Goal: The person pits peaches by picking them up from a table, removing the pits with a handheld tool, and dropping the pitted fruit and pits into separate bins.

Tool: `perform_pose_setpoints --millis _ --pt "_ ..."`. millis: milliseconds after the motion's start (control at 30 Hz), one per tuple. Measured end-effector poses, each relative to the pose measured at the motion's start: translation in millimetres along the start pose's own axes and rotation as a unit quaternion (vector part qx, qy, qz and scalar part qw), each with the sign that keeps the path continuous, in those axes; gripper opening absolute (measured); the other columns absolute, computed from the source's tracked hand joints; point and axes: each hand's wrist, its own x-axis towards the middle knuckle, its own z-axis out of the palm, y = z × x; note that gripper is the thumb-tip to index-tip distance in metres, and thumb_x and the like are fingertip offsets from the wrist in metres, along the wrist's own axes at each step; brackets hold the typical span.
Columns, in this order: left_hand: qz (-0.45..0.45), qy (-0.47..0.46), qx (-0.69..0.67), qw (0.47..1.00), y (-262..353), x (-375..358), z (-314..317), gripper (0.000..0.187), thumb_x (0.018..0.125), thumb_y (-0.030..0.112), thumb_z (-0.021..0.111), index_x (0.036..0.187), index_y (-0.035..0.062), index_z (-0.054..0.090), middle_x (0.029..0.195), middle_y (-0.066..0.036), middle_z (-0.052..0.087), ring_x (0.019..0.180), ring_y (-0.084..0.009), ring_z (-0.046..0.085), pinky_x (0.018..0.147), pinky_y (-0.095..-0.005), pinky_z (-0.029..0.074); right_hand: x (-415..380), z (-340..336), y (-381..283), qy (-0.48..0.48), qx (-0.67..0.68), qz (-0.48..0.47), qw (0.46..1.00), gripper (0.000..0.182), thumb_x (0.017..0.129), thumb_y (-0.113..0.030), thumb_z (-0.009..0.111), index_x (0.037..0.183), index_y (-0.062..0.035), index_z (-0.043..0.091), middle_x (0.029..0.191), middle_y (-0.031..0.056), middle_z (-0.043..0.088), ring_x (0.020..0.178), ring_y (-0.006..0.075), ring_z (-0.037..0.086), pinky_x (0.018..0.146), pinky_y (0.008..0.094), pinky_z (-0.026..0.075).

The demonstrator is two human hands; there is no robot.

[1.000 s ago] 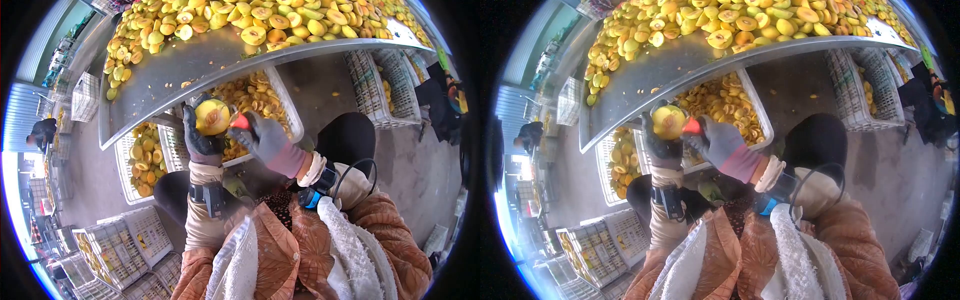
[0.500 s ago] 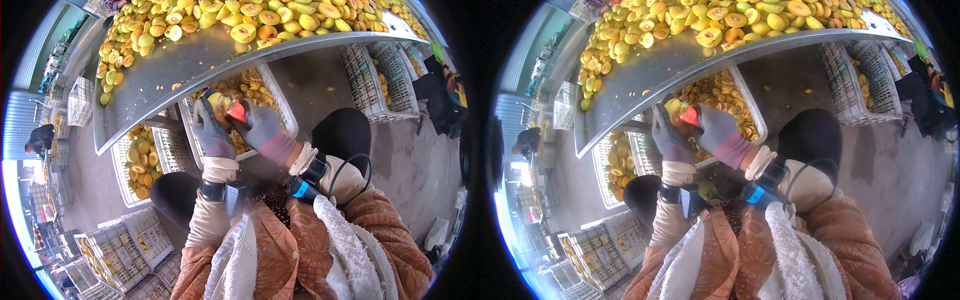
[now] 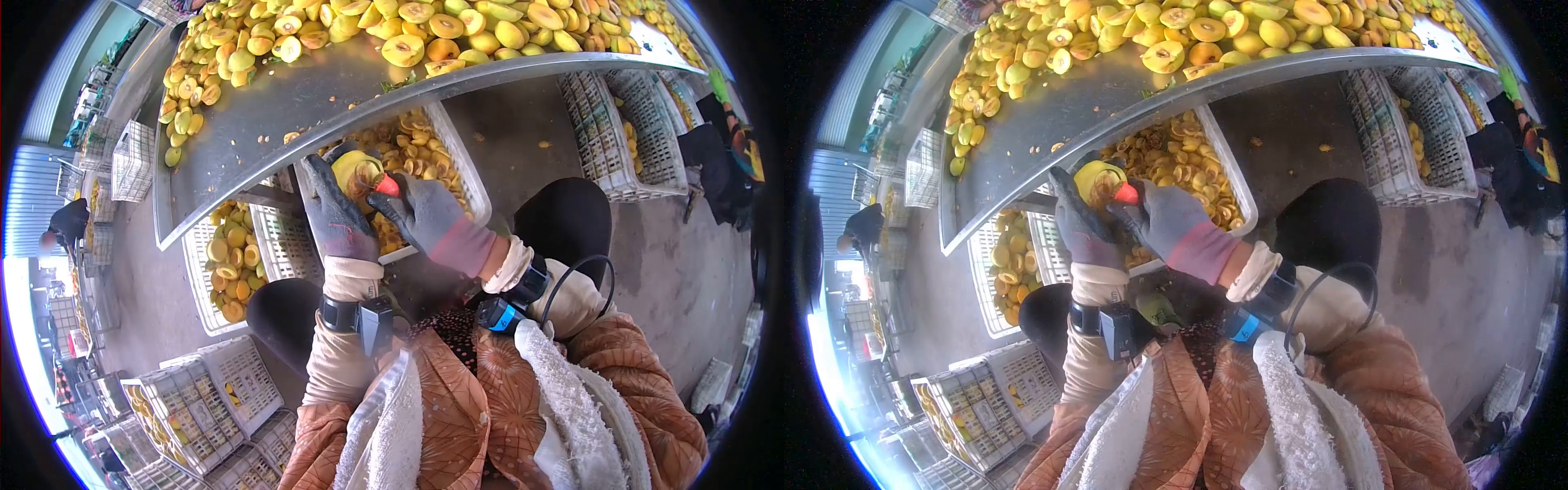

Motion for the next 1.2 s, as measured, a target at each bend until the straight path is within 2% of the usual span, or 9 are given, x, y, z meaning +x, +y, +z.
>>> perform_pose_setpoints --millis 233,433,633,800,867,933,1000,1133,1200 --pt "-0.019 0.03 0.021 0.999 -13.8 24.9 -20.2 0.036 0.095 0.028 0.048 0.116 -0.0014 0.048 0.105 -0.009 0.058 0.092 -0.0142 0.057 0.08 -0.0274 0.047 -0.9 -12.4 -8.7 -0.055 0.059 -0.035 0.996 0.029 0.089 -0.026 0.058 0.086 0.003 0.057 0.064 0.0223 0.055 0.052 0.0324 0.047 0.051 0.0374 0.039" --pt "0.232 -0.007 0.299 0.926 -8.7 -1.4 6.0 0.035 0.097 0.019 0.038 0.094 -0.0051 0.063 0.086 -0.008 0.065 0.082 -0.0134 0.058 0.077 -0.0256 0.044 -4.5 4.7 12.0 -0.115 0.246 0.091 0.958 0.031 0.089 -0.031 0.058 0.086 0.0006 0.058 0.064 0.0059 0.057 0.051 0.0158 0.045 0.05 0.0303 0.038" --pt "0.167 -0.035 0.289 0.942 -18.9 7.5 -11.9 0.039 0.097 0.026 0.041 0.101 -0.008 0.061 0.089 -0.008 0.063 0.08 -0.0127 0.056 0.073 -0.0254 0.045 -6.9 -20.9 -10.6 -0.218 0.32 0.197 0.901 0.043 0.089 -0.048 0.051 0.084 -0.0054 0.057 0.061 -0.0011 0.051 0.048 0.0077 0.044 0.042 0.0224 0.034" --pt "0.142 -0.056 0.288 0.945 -24.7 14.6 -18.0 0.032 0.096 0.025 0.045 0.105 -0.0005 0.061 0.086 -0.005 0.062 0.075 -0.0094 0.054 0.064 -0.024 0.044 -7.1 11.4 33.7 -0.167 0.242 0.147 0.944 0.046 0.086 -0.055 0.051 0.081 -0.0094 0.056 0.057 -0.0012 0.05 0.043 0.0076 0.043 0.037 0.0232 0.03" --pt "-0.137 -0.064 -0.095 0.984 -10.3 12.7 -12.2 0.037 0.096 0.029 0.043 0.118 0.0019 0.054 0.102 -0.01 0.062 0.087 -0.0157 0.059 0.074 -0.0289 0.049 -1.2 10.9 25.7 -0.167 0.272 0.192 0.928 0.046 0.086 -0.055 0.051 0.081 -0.009 0.056 0.057 -0.0012 0.05 0.043 0.0076 0.043 0.037 0.0237 0.031" --pt "-0.144 -0.116 -0.116 0.976 -13.0 18.1 -16.3 0.051 0.094 0.043 0.043 0.116 -0.001 0.054 0.102 -0.01 0.06 0.088 -0.0199 0.058 0.08 -0.0304 0.048 0.7 6.4 13.8 -0.165 0.304 0.235 0.908 0.046 0.086 -0.054 0.052 0.082 -0.0087 0.057 0.057 -0.0012 0.05 0.043 0.0076 0.042 0.038 0.0242 0.031" --pt "0.032 0.09 0.04 0.995 -35.9 28.5 -23.6 0.054 0.094 0.045 0.04 0.114 -0.0027 0.055 0.1 -0.011 0.061 0.087 -0.0195 0.058 0.078 -0.0306 0.048 -4.2 2.1 1.1 -0.186 0.335 0.164 0.909 0.044 0.086 -0.052 0.054 0.084 -0.0083 0.056 0.059 -0.001 0.051 0.044 0.0072 0.042 0.039 0.0237 0.032" --pt "0.108 0.033 0.25 0.962 -60.3 38.7 -55.2 0.053 0.094 0.046 0.04 0.108 -0.0023 0.057 0.095 -0.01 0.06 0.081 -0.0189 0.058 0.073 -0.028 0.048 -5.9 15.3 15.7 -0.176 0.373 0.16 0.897 0.044 0.086 -0.051 0.054 0.085 -0.0074 0.055 0.06 -0.0008 0.051 0.044 0.0073 0.043 0.039 0.023 0.033" --pt "-0.006 0.051 0.036 0.998 -25.5 10.8 -14.3 0.055 0.094 0.049 0.039 0.102 -0.0012 0.059 0.088 -0.009 0.059 0.079 -0.0182 0.058 0.071 -0.0284 0.049 -7.6 7.8 2.8 -0.223 0.421 0.224 0.85 0.045 0.086 -0.052 0.053 0.084 -0.0071 0.055 0.061 -0.0005 0.051 0.043 0.0074 0.044 0.038 0.0224 0.033"
